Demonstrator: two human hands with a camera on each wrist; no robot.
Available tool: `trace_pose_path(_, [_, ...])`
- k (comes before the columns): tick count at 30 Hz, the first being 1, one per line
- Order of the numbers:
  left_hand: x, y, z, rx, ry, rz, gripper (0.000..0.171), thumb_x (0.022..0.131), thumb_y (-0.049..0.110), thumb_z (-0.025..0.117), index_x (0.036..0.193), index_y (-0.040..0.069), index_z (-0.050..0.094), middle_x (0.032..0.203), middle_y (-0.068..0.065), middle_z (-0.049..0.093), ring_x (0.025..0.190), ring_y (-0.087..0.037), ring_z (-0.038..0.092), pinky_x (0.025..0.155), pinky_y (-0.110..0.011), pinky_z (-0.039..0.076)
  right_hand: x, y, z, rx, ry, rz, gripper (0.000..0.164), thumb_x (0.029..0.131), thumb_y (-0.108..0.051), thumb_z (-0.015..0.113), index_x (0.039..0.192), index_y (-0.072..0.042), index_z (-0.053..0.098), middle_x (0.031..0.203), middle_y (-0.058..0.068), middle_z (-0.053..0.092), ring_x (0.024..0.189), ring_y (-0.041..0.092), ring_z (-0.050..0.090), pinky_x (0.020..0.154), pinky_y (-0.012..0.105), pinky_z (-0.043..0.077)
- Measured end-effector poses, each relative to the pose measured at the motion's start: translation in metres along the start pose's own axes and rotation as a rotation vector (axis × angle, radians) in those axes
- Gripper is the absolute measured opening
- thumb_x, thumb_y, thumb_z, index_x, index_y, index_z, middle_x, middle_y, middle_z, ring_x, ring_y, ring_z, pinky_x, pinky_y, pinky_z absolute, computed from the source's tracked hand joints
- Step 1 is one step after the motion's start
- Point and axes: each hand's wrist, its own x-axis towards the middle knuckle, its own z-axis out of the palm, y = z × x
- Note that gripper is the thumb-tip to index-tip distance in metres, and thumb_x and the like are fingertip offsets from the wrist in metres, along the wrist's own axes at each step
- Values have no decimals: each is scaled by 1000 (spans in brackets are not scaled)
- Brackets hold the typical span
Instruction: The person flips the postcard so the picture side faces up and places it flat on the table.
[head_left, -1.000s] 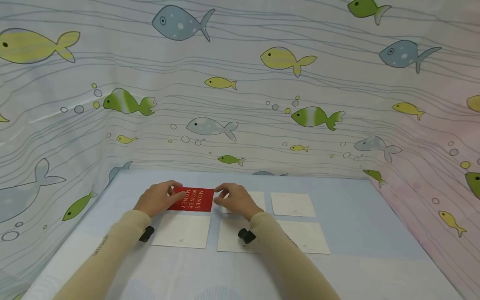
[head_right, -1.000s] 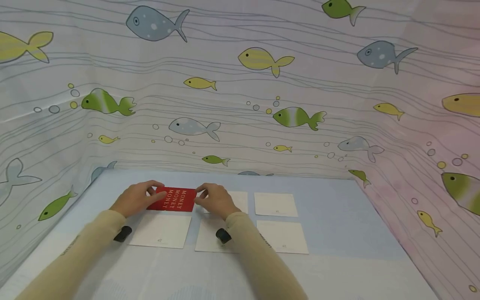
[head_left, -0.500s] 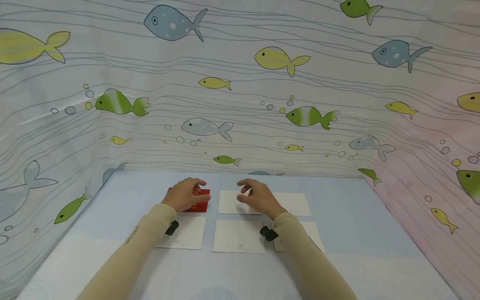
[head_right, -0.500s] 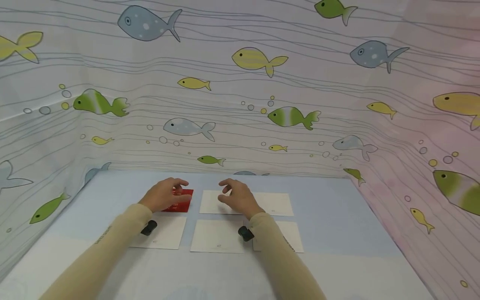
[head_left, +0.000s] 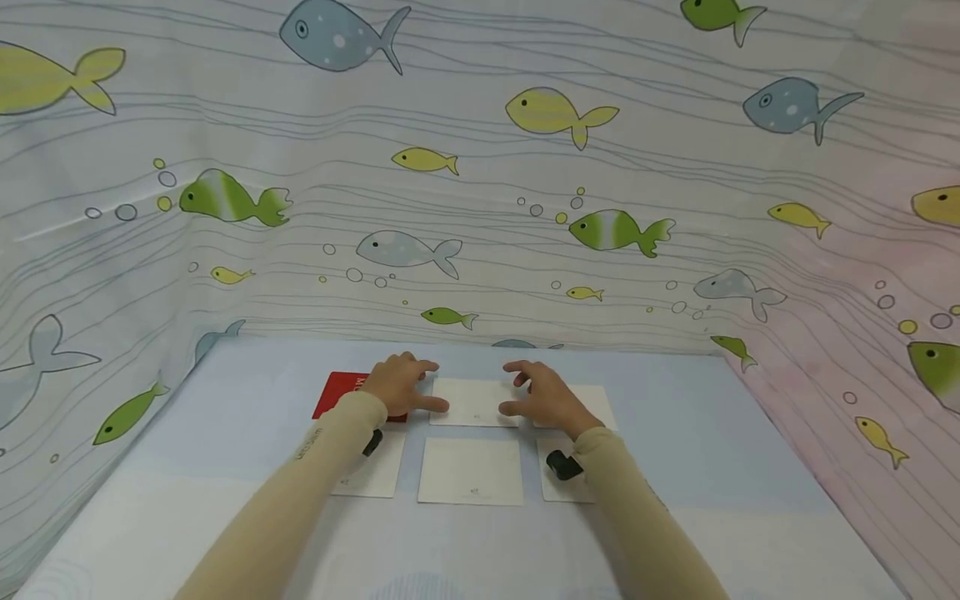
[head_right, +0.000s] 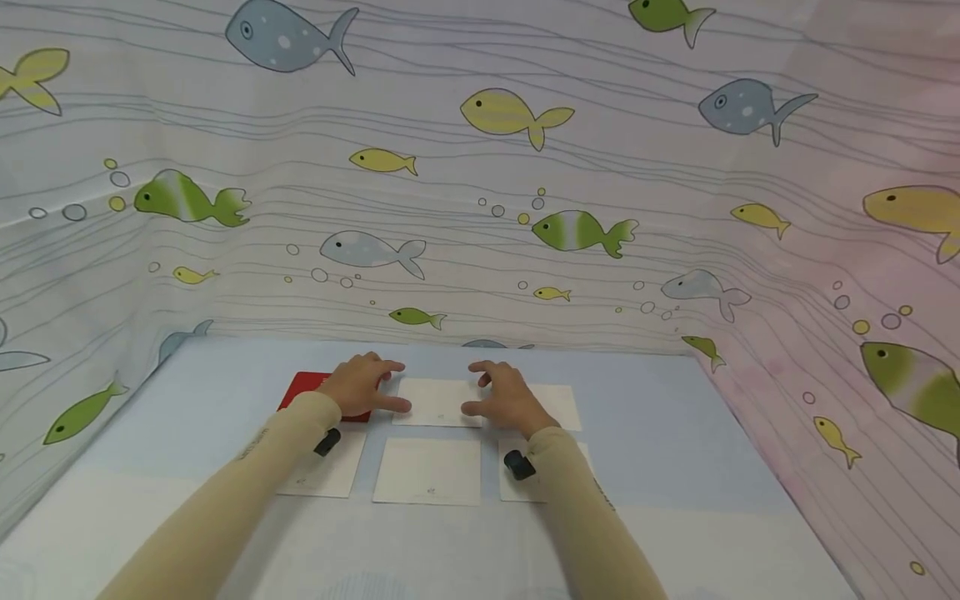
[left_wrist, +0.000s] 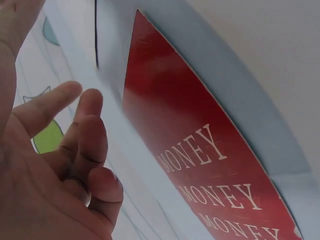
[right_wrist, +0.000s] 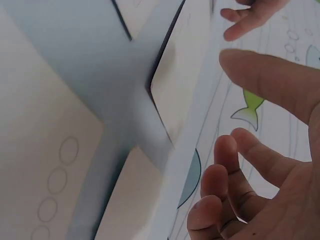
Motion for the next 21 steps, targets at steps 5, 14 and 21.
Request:
trace_pose_path(5, [2, 5, 0, 76, -27, -28, 88, 75, 59, 84, 143, 11, 58, 125, -14, 60, 112, -33, 52, 100, -53, 43, 2, 10, -4, -51, -35, 10, 79, 80, -33, 88, 148, -14, 51, 123, 7, 58, 104, 25, 50, 90, 45, 46])
trace_pose_path(14, [2, 4, 4, 112, -16, -23, 78, 74, 54, 86, 138, 15, 64, 124, -14, 58, 113, -34, 52, 100, -54, 42, 10, 16, -9, -106, -93, 35, 89, 78, -39, 88, 152, -13, 47, 124, 7, 57, 122, 31, 47, 101, 52, 43])
trace_pose_path(21, [1, 8, 4, 83, -11, -27, 72, 75, 50, 88, 134, 16, 65, 124, -12, 58, 111, -31, 49, 101, -52, 42, 13, 15, -7, -137, -132, 38, 94, 77, -41, 89, 153, -10, 44, 124, 9, 54, 122, 32, 44, 102, 52, 42])
